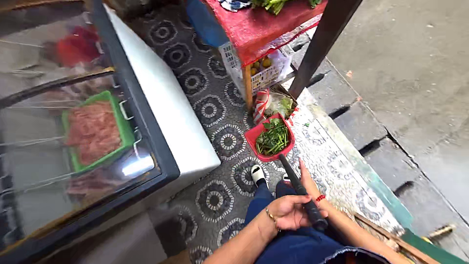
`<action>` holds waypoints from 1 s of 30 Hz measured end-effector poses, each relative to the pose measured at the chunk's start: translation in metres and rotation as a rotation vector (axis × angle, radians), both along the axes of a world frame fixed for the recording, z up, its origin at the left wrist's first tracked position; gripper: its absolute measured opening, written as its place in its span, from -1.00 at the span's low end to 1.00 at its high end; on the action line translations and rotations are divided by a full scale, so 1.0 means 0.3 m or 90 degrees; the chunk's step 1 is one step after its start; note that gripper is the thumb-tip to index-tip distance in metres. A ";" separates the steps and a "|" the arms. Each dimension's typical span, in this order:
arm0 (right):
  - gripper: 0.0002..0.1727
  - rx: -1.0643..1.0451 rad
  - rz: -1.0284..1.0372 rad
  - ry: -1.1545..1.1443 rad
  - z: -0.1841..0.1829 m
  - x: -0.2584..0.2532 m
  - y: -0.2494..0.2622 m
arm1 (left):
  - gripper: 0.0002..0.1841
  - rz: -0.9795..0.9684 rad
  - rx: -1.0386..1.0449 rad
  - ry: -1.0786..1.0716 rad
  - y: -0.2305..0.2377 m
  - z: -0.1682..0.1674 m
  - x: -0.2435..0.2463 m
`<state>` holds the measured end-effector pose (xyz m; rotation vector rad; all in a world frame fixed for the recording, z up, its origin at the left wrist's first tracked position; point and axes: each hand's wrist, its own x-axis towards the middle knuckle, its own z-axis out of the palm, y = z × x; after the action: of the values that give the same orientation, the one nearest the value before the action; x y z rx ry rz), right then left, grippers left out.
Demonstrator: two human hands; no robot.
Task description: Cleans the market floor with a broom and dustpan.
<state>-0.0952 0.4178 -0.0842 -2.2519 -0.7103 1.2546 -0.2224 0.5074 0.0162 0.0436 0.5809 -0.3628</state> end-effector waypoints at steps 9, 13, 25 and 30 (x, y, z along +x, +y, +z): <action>-0.65 0.400 -0.255 -0.304 -0.151 0.011 -0.018 | -0.51 -0.346 0.207 -0.157 0.214 0.003 0.221; -0.59 0.326 -0.354 -0.148 -0.132 0.121 0.035 | -0.47 -0.421 0.405 -0.098 0.494 -0.167 0.316; -0.63 0.267 -0.309 -0.181 -0.161 0.334 0.271 | -0.49 -0.805 0.922 0.288 1.233 -0.903 0.589; -0.73 0.289 -0.355 -0.140 -0.152 0.355 0.389 | -0.69 -0.664 1.041 0.106 1.340 -1.146 0.843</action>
<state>0.0112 0.5345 -0.1297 -2.0129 -0.3478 0.5247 0.0306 0.9095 -0.3277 1.9571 0.8556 -0.8062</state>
